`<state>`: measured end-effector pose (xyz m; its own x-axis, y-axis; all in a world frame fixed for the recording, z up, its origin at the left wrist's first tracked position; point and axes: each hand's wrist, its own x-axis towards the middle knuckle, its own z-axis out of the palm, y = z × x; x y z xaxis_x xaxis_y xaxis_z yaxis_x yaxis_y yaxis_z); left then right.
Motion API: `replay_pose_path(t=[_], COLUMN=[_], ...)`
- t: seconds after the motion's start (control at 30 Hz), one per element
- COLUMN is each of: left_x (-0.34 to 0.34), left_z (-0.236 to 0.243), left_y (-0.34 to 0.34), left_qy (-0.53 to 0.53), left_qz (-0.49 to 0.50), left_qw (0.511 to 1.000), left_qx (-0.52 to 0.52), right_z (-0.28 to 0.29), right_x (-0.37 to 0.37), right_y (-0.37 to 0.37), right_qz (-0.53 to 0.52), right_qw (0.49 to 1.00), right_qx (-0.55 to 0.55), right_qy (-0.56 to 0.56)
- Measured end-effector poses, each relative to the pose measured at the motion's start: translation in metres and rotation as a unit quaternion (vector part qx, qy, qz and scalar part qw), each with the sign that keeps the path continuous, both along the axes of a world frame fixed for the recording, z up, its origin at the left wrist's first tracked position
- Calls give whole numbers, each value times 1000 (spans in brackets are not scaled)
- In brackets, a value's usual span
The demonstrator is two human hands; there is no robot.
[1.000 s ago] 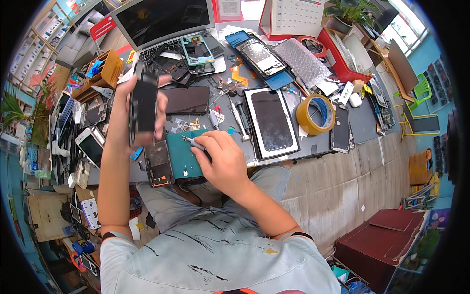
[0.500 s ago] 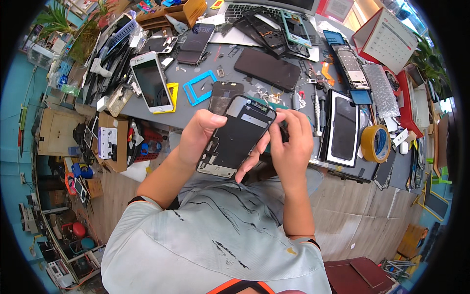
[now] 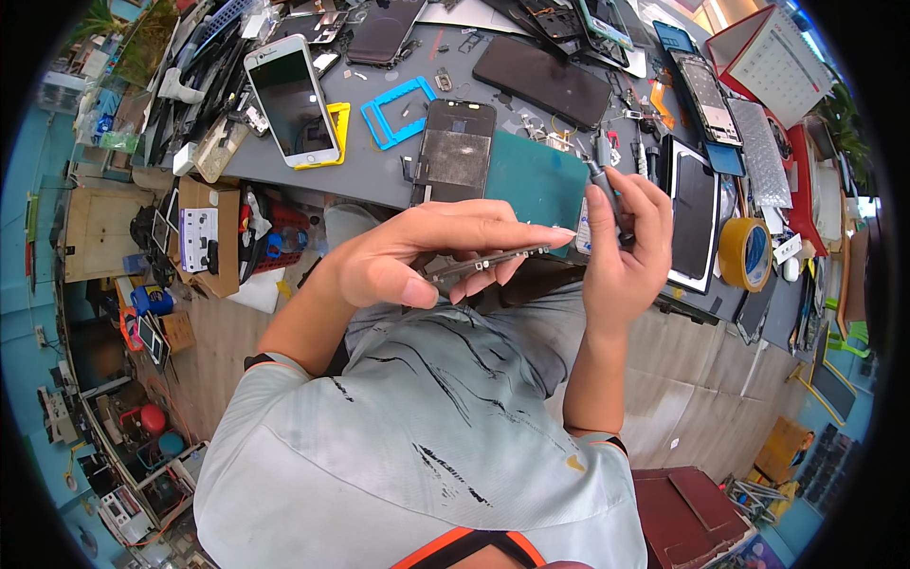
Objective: The person disassembles and reassembles multiple smartphones at a cluttered workbench. They remove back covers, unscrew internal components, and handle various phone parts and tools. The person works on several devices sequentially, using a screwdriver to remove and install screws.
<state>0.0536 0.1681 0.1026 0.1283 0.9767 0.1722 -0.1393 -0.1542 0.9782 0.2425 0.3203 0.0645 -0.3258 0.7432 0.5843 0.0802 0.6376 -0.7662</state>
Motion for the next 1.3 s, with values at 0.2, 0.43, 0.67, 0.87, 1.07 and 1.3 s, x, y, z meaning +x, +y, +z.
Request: replay_pose_path(t=[0.2,0.43,0.67,0.87,1.07,1.3], left_x=[7,18,19,16,15,14], left_z=[-2,-18,-20,-25,-24,-25], left_y=[-5,-10,-16,-16,-16,-16], left_qy=[-106,-272,-374,-370,-364,-366], left_qz=[-37,-175,-225,-232,-229,-228], left_qw=[992,937,882,886,889,886], left_qx=[-52,-134,-177,-158,-159,-170], right_z=[47,103,110,109,104,104], right_x=[28,69,62,59,55,50], right_y=[4,33,40,36,39,45], right_qz=[93,416,464,432,441,467], right_qw=[986,907,875,888,884,870], right_qx=[-108,-62,-56,-85,-87,-72], right_qy=[82,-24,-124,-132,-126,-140])
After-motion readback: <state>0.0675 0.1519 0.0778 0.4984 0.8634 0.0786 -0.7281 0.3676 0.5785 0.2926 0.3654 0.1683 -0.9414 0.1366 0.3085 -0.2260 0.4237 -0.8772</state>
